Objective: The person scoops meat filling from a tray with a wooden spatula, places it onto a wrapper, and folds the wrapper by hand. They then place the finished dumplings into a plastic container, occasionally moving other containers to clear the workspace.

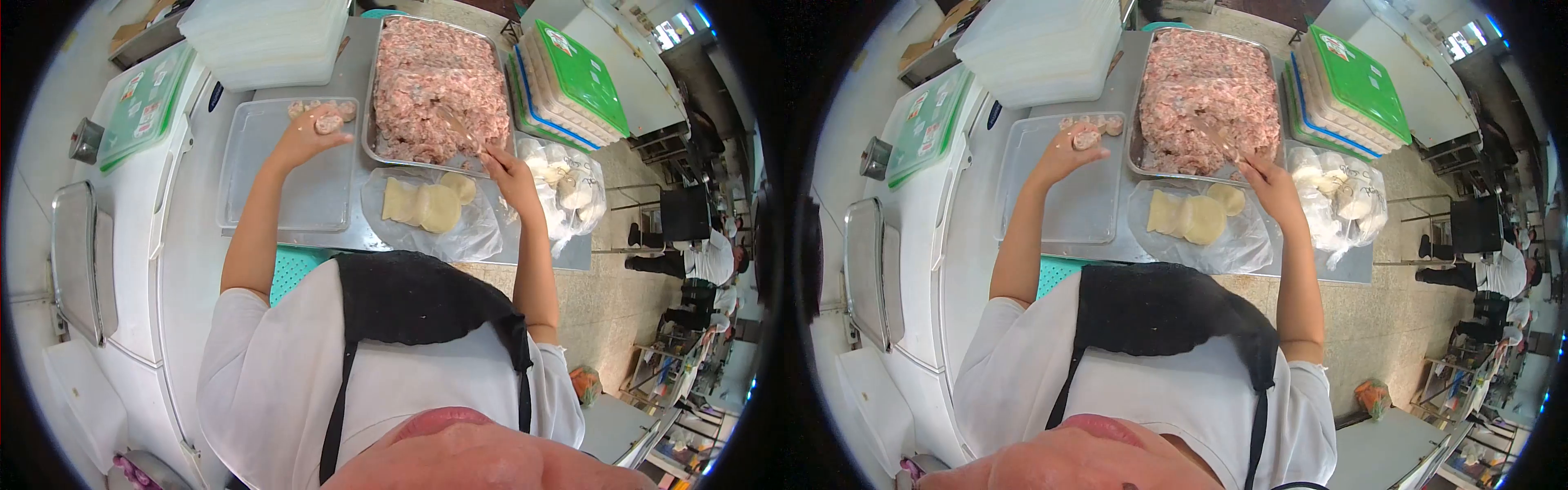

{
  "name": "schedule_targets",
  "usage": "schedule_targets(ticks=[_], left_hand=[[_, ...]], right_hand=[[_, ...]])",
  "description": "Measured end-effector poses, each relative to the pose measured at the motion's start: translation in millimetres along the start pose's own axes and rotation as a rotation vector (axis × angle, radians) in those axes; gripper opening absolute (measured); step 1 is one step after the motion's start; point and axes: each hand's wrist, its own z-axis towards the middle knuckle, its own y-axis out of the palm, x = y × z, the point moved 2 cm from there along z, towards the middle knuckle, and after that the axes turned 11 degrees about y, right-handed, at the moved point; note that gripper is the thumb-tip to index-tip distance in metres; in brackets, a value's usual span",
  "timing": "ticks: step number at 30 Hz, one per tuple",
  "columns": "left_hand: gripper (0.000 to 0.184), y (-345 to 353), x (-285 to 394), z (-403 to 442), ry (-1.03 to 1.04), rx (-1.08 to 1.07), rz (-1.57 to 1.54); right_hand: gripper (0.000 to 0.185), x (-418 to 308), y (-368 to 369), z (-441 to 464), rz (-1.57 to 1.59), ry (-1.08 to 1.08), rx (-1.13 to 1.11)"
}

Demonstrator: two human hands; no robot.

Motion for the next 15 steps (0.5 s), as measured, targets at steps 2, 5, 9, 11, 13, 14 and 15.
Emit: schedule_targets(ticks=[2, 5, 9, 11, 13, 14, 15], left_hand=[[0.049, -16.7, -41.9, -11.9, 0.119, 0.106, 0.072], [0.049, -41.1, -104.8, -24.2, -0.241, 0.008, 0.062], [0.054, -54.8, -145.9, -14.9, -0.131, 0.227, 0.42], [0.061, -55.9, -148.7, -9.3, -0.129, 0.28, 0.471], [0.076, -52.5, -125.7, -0.9, -0.323, 0.298, 0.454], [0.076, -49.8, -126.4, 2.7, -0.321, 0.294, 0.453], [0.082, -46.8, -128.9, 7.4, -0.37, 0.247, 0.425]], right_hand=[[0.034, -9.8, 1.0, -14.9, 0.053, 0.062, -0.021], [0.033, -18.7, -2.2, -33.3, 0.146, 0.196, -0.026], [0.033, -11.9, -2.2, -45.5, 0.219, 0.304, -0.001], [0.033, -10.8, 0.1, -49.3, 0.242, 0.337, 0.004], [0.032, -11.4, 2.0, -52.6, 0.238, 0.37, 0.013], [0.032, -12.3, 2.5, -54.3, 0.239, 0.373, 0.015], [0.032, -13.7, 2.2, -55.8, 0.235, 0.367, 0.026]])
